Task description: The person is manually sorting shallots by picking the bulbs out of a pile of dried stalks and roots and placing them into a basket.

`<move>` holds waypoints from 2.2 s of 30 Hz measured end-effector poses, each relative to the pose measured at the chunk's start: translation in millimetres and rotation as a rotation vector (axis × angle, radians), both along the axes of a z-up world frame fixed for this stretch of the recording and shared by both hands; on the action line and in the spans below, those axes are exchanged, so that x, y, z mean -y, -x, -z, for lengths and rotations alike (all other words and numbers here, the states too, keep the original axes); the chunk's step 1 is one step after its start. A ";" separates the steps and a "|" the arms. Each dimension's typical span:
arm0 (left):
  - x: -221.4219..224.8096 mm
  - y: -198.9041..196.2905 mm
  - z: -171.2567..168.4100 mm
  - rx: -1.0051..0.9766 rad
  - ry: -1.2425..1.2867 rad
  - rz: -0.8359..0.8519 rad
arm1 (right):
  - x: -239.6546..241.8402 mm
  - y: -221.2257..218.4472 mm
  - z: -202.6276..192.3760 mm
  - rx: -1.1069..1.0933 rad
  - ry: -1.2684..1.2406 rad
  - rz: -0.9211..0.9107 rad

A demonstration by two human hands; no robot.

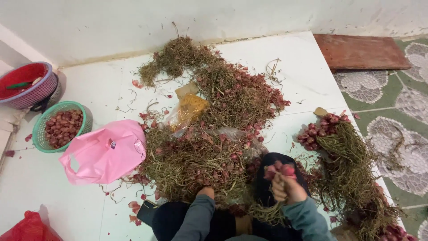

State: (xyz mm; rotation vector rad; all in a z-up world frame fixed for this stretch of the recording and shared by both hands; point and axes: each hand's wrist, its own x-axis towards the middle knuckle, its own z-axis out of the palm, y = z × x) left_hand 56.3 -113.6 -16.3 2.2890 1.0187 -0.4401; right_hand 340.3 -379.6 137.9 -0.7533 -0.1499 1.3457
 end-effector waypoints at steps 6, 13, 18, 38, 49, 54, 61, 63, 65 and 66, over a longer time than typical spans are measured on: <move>3.0 5.8 -4.3 -0.014 0.044 -0.111 | -29.4 50.9 99.9 0.125 -0.042 -0.052; 15.1 25.8 -81.5 0.438 0.404 -0.281 | -49.0 92.7 150.7 0.139 0.313 0.017; 49.6 -2.4 -159.8 0.671 0.926 -0.357 | -74.8 129.9 100.3 0.225 0.465 0.071; 60.0 -68.2 -143.1 0.181 0.012 -0.128 | -68.8 88.5 111.8 0.004 0.390 0.618; -21.4 -181.1 -31.8 -0.018 -0.187 0.160 | -44.2 71.3 133.2 -0.096 0.272 0.259; -25.1 -155.1 -16.2 0.361 -0.232 0.095 | -51.2 80.8 145.2 -0.086 0.282 0.264; -17.3 -202.2 -17.3 -0.036 0.036 -0.044 | -42.4 75.4 156.8 -0.076 0.311 0.226; -19.8 -207.2 -20.9 -0.006 0.167 -0.331 | -36.0 69.0 161.3 -0.118 0.312 0.224; -26.8 -205.3 -19.9 -0.141 -0.184 0.221 | -32.5 65.3 157.4 -0.135 0.319 0.239; -28.3 -189.4 -29.3 -0.139 -0.184 0.223 | -31.4 64.6 156.3 -0.134 0.320 0.242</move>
